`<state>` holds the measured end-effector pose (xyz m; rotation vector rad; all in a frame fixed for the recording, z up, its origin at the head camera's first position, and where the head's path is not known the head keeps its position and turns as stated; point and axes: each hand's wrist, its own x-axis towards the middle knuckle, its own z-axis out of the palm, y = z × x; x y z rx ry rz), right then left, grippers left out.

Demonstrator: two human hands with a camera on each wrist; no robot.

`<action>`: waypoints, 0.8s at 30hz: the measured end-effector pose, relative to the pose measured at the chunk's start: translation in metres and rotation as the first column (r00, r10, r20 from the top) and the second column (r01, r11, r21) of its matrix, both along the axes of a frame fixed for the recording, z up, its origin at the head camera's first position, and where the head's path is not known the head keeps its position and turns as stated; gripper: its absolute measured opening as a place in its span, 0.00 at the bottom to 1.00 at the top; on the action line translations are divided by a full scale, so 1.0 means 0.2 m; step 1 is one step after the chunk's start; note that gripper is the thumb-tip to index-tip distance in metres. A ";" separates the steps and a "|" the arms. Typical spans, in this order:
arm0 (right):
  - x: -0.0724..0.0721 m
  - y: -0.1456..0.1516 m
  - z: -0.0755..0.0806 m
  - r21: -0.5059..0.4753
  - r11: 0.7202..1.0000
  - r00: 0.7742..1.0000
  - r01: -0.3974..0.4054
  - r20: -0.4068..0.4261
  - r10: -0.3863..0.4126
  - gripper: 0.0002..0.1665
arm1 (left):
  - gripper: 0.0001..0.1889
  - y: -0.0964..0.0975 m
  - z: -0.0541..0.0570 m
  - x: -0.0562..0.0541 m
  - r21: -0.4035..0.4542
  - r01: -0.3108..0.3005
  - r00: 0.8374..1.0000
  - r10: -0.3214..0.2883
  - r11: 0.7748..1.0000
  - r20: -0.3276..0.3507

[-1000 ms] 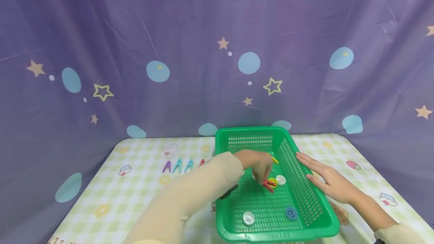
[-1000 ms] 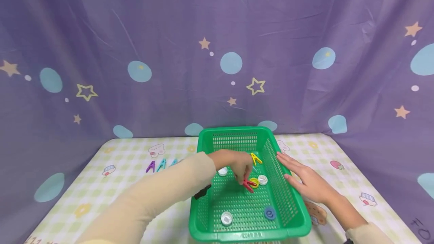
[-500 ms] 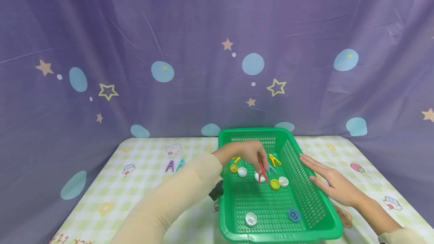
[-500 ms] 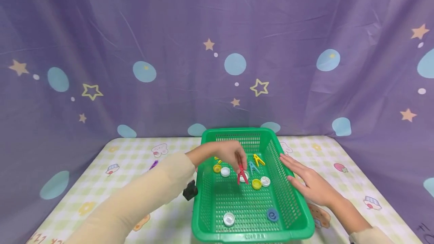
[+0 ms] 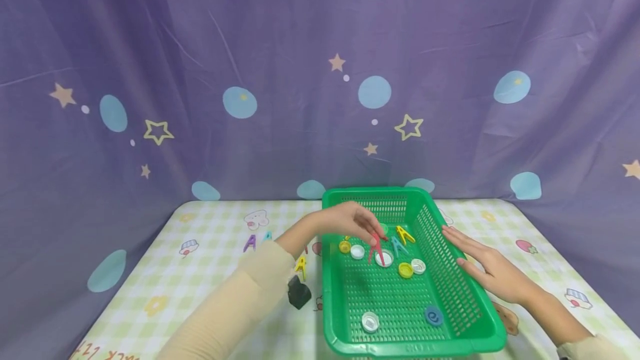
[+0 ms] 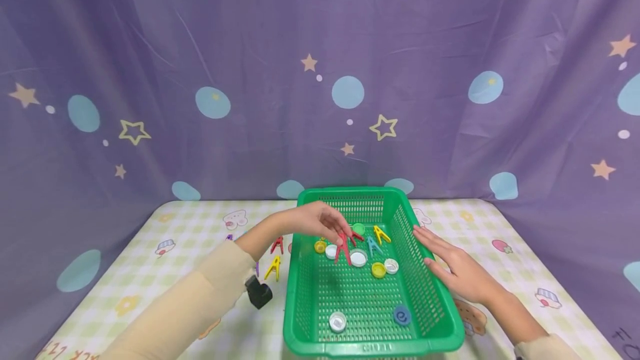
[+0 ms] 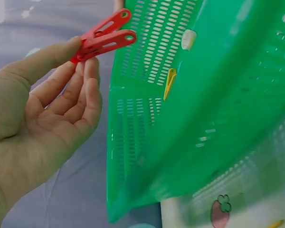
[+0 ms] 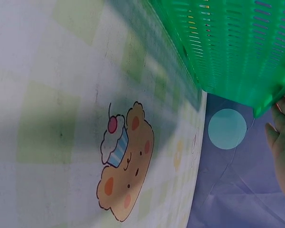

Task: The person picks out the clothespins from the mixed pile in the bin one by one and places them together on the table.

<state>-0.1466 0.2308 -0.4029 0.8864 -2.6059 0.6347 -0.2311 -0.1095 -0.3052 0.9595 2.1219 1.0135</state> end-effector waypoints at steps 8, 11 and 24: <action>-0.01 0.01 0.02 -0.002 1.000 1.000 0.004 0.000 -0.004 0.34 | 0.14 -0.23 -0.01 0.03 0.118 -0.195 0.981 0.193 0.974 0.030; -0.01 0.01 0.01 -0.004 1.000 1.000 0.006 0.007 -0.006 0.34 | 0.15 -0.33 -0.03 0.04 0.149 -0.235 0.972 0.232 0.960 0.039; 0.00 0.00 0.00 -0.017 1.000 1.000 -0.003 0.014 0.004 0.33 | 0.21 -0.71 -0.15 0.08 0.184 -0.447 0.895 0.439 0.875 0.082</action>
